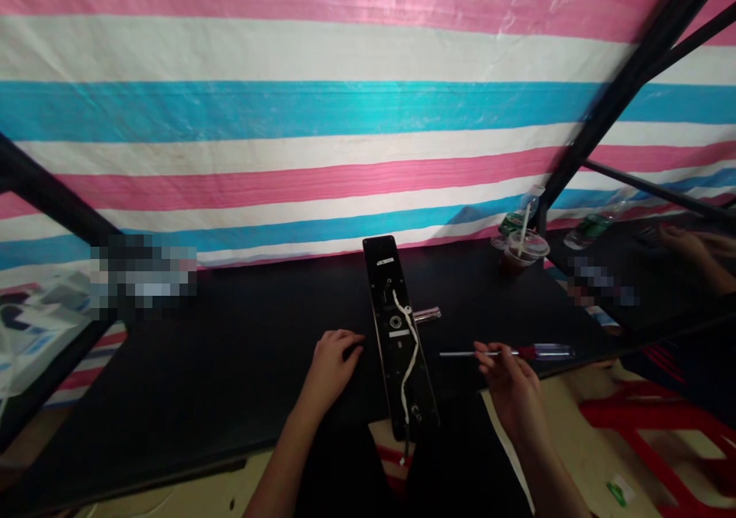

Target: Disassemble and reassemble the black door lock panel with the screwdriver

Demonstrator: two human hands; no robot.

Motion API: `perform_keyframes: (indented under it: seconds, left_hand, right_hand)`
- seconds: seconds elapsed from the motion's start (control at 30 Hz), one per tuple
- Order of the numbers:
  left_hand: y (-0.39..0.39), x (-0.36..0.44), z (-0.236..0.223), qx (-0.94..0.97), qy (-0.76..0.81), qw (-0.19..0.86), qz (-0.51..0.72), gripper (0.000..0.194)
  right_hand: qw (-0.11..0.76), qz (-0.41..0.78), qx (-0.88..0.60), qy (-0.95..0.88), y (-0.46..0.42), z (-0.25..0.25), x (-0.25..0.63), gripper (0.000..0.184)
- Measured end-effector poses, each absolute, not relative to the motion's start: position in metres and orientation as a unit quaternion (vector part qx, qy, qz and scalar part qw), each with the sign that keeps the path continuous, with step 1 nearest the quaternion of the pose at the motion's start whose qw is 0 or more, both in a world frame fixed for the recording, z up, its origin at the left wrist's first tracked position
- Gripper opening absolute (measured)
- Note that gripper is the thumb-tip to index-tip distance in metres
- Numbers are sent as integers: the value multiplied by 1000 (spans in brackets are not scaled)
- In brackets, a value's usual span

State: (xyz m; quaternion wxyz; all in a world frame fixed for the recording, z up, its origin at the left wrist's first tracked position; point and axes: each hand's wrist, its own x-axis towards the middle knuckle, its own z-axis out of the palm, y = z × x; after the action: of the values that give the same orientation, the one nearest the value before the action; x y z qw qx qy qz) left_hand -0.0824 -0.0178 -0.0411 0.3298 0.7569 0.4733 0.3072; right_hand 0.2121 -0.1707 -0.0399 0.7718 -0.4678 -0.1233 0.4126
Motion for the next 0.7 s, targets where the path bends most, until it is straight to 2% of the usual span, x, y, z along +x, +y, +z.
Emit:
perform_keyframes:
  seconds: [0.07, 0.17, 0.37, 0.43, 0.6, 0.7]
  left_hand:
    - [-28, -79, -42, 799, 475, 274, 249, 26]
    - [-29, -71, -42, 829, 474, 216, 205, 22]
    - [-24, -63, -40, 832, 464, 215, 214, 17]
    - [-27, -62, -35, 810, 460, 264, 251, 17]
    - [-55, -67, -12, 655, 451, 511, 324, 23]
    - [-80, -73, -3, 598, 481, 539, 346, 26]
  right_hand:
    - [767, 425, -467, -115, -184, -41, 205, 29]
    - [762, 441, -456, -130, -188, -30, 194, 24]
    - [763, 433, -436, -199, -170, -6, 163, 21]
    - [764, 419, -434, -227, -166, -4, 151, 21]
    - [758, 382, -438, -296, -166, -4, 125, 18]
    - [734, 383, -456, -326, -172, -5, 118, 21]
